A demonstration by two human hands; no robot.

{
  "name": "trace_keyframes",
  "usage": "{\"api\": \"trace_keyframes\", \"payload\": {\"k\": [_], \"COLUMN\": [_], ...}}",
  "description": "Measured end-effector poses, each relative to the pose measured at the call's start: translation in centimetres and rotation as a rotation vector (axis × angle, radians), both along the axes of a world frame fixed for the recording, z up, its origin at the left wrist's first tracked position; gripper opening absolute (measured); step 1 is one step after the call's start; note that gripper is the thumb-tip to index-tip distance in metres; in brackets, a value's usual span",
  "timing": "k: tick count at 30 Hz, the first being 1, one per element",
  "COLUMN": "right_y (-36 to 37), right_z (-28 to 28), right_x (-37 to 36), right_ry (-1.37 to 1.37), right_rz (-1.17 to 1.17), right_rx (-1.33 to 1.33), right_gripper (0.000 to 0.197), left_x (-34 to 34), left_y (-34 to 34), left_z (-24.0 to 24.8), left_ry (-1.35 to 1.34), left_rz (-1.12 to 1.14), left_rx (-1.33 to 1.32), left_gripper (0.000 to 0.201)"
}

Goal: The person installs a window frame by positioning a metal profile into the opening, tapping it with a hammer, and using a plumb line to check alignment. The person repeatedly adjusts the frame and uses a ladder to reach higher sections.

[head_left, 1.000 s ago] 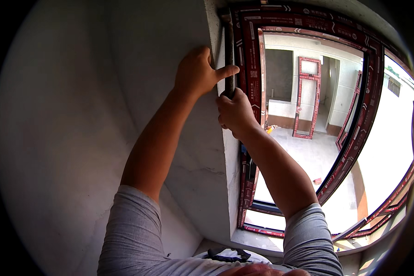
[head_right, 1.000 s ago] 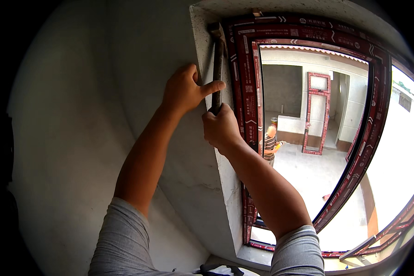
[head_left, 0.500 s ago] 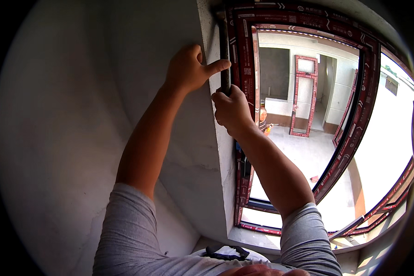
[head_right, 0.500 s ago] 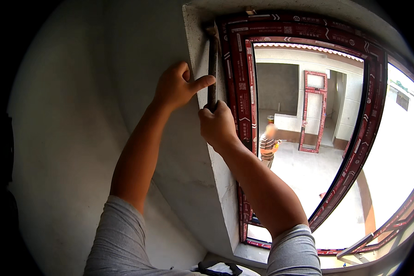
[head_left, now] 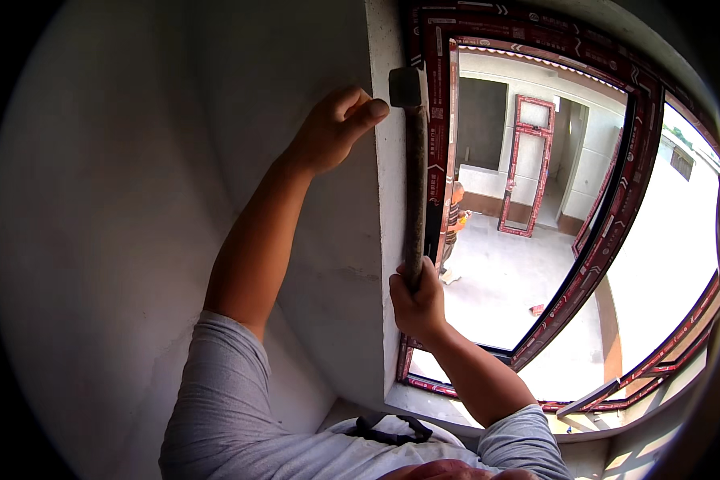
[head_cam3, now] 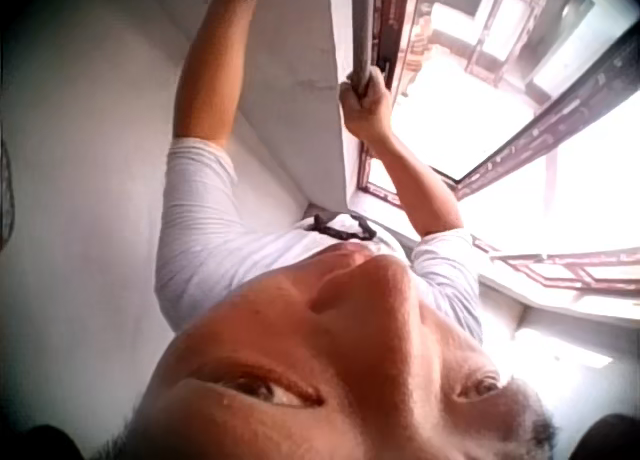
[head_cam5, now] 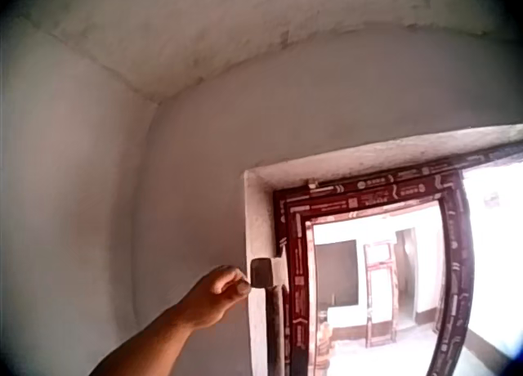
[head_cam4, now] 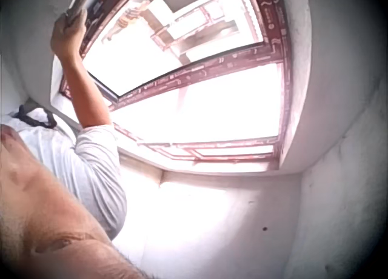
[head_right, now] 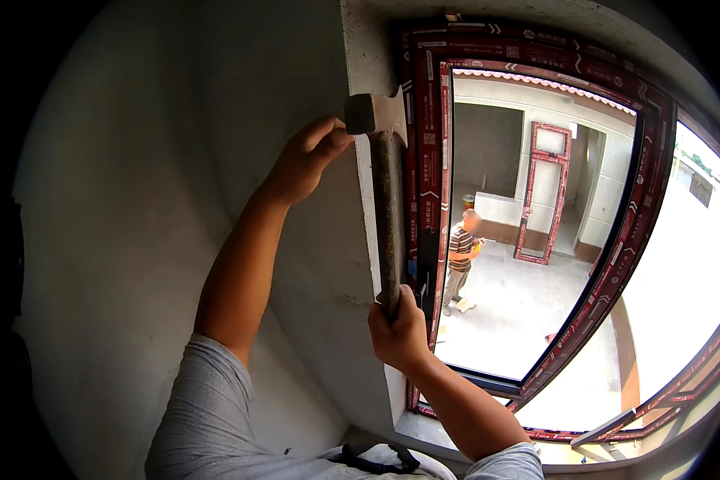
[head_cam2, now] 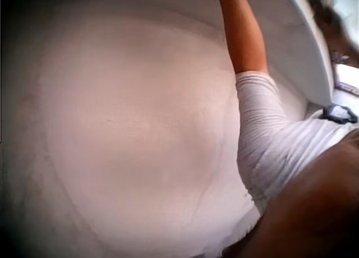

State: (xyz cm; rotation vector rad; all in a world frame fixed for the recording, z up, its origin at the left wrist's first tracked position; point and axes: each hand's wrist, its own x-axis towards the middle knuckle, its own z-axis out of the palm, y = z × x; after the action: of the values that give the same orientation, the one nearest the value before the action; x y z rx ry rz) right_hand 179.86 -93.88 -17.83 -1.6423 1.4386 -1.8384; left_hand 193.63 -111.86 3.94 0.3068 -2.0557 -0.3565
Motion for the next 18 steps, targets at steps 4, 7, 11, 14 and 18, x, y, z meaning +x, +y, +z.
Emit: {"api": "trace_keyframes", "payload": {"k": [4,7,11,14,18], "right_y": [3.9,7.9,11.9,14.5,18.4], "right_z": [-8.1,-12.8,-19.8,-22.4,-27.4], "right_x": [-3.8,-5.3,-7.4,-7.6,-8.4], "right_ry": [0.103,0.243,0.213,0.355,0.041], "right_rz": [-0.015,0.059,-0.031,-0.011,0.067], "right_rx": [0.131,0.170,0.519,0.696,0.982], "right_gripper": [0.017,0.019,0.025,0.036,0.047], "left_x": [-2.6,-4.8,-7.0,-7.5,-8.2], "left_y": [6.1,11.9,16.0,17.3,18.3], "left_z": [-12.0,-20.3,-28.2,-32.2,-34.0], "left_ry": [0.067,0.246,0.176,-0.037,-0.245], "left_rz": [-0.652,-1.160,-1.054,-0.978,-0.910], "left_rx": [0.374,1.044,1.062,1.099,1.058], "left_gripper": [0.070,0.032,0.040,0.042,0.048]}}
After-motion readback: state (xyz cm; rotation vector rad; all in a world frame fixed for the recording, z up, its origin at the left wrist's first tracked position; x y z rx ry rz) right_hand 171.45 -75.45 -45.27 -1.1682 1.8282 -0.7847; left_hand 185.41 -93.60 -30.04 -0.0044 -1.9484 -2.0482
